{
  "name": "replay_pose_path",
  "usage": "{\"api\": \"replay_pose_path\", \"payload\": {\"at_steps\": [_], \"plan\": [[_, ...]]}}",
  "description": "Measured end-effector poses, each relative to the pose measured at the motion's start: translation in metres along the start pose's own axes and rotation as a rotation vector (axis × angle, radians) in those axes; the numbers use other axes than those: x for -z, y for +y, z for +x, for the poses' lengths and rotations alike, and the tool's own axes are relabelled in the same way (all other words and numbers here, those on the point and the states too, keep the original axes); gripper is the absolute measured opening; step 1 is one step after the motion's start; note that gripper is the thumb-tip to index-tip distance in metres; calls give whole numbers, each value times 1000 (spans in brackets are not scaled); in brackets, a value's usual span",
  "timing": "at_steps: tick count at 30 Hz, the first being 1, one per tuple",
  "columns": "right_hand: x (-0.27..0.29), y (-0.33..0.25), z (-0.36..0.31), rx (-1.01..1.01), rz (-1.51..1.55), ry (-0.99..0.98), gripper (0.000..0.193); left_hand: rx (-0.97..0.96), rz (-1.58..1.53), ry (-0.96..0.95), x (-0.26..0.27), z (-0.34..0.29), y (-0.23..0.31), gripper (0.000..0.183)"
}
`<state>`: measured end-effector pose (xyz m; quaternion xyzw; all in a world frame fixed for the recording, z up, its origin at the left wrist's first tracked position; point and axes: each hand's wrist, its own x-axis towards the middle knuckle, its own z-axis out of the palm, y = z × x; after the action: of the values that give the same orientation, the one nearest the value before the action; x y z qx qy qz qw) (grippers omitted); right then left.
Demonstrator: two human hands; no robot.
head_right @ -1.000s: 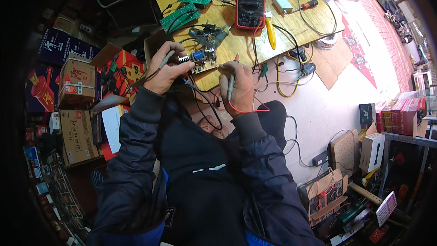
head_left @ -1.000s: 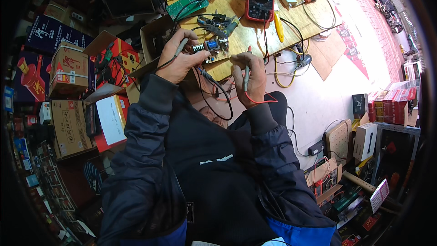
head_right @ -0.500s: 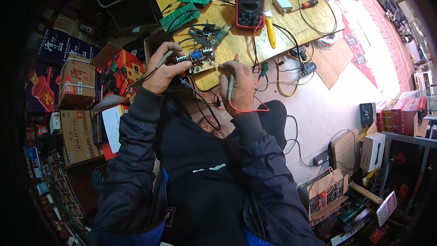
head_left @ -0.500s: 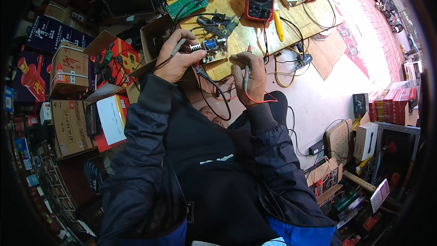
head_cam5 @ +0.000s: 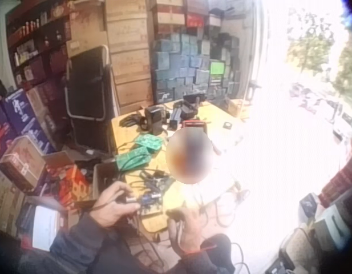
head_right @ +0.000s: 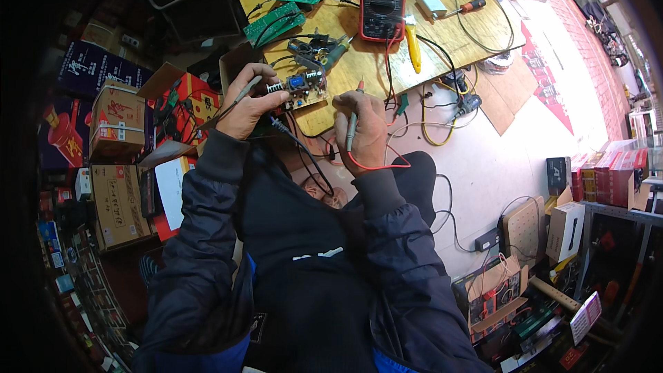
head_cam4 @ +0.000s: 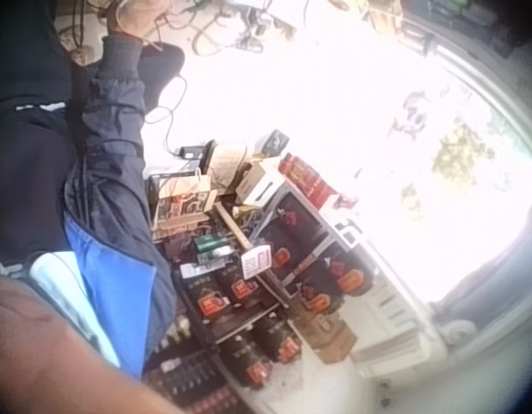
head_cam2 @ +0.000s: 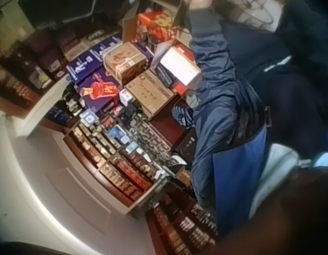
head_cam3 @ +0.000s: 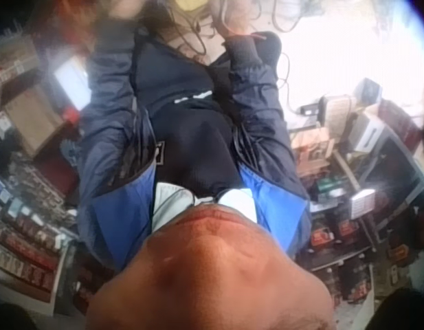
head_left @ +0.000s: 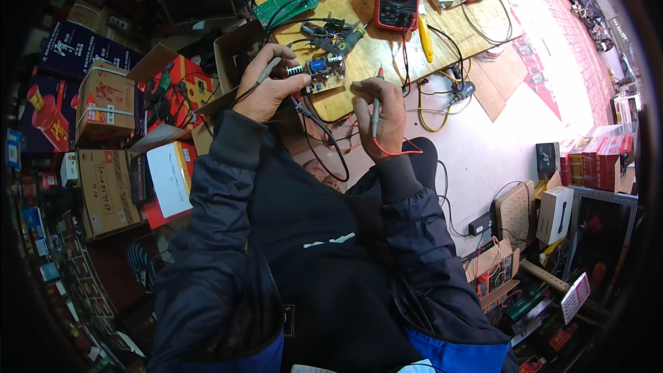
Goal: The person sits on the floor and uses a multimeter to test several small electronic components on a cluttered workbench. They connect probes to circuit boards and a small motor, observe the multimeter display, and handle wires and connectors throughout the clip.
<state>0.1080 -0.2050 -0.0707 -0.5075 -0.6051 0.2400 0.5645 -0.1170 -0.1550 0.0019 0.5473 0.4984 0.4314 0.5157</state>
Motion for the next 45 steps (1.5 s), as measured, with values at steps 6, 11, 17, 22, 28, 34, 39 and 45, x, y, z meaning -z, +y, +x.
{"api": "replay_pose_path", "payload": {"at_steps": [6, 11, 17, 22, 28, 34, 39, 45], "plan": [[-1, 1, -1, 1, 13, -2, 34, 2, 12, 7, 0, 0, -1, 41], [-2, 2, -2, -14, 54, -1, 36, -6, 33, 8, 1, -1, 0, 41], [-1, 3, -2, -6, 40, -2, 36, -2, 20, 12, -1, -2, 1, 41], [-1, 2, -1, 45, -11, 2, 36, -3, 22, 13, -1, -2, 1, 41], [-1, 2, -1, 20, 6, -2, 37, -9, 99, 20, -4, -3, 4, 43], [-2, 3, -2, 5, 18, 7, 36, -12, 90, 20, -6, -5, 4, 44], [-2, 4, -2, 7, 13, 9, 35, -16, 88, 24, -7, -5, 3, 44], [-3, 4, -2, 0, 24, 6, 36, -45, 130, 28, -6, -5, 2, 44]]}}
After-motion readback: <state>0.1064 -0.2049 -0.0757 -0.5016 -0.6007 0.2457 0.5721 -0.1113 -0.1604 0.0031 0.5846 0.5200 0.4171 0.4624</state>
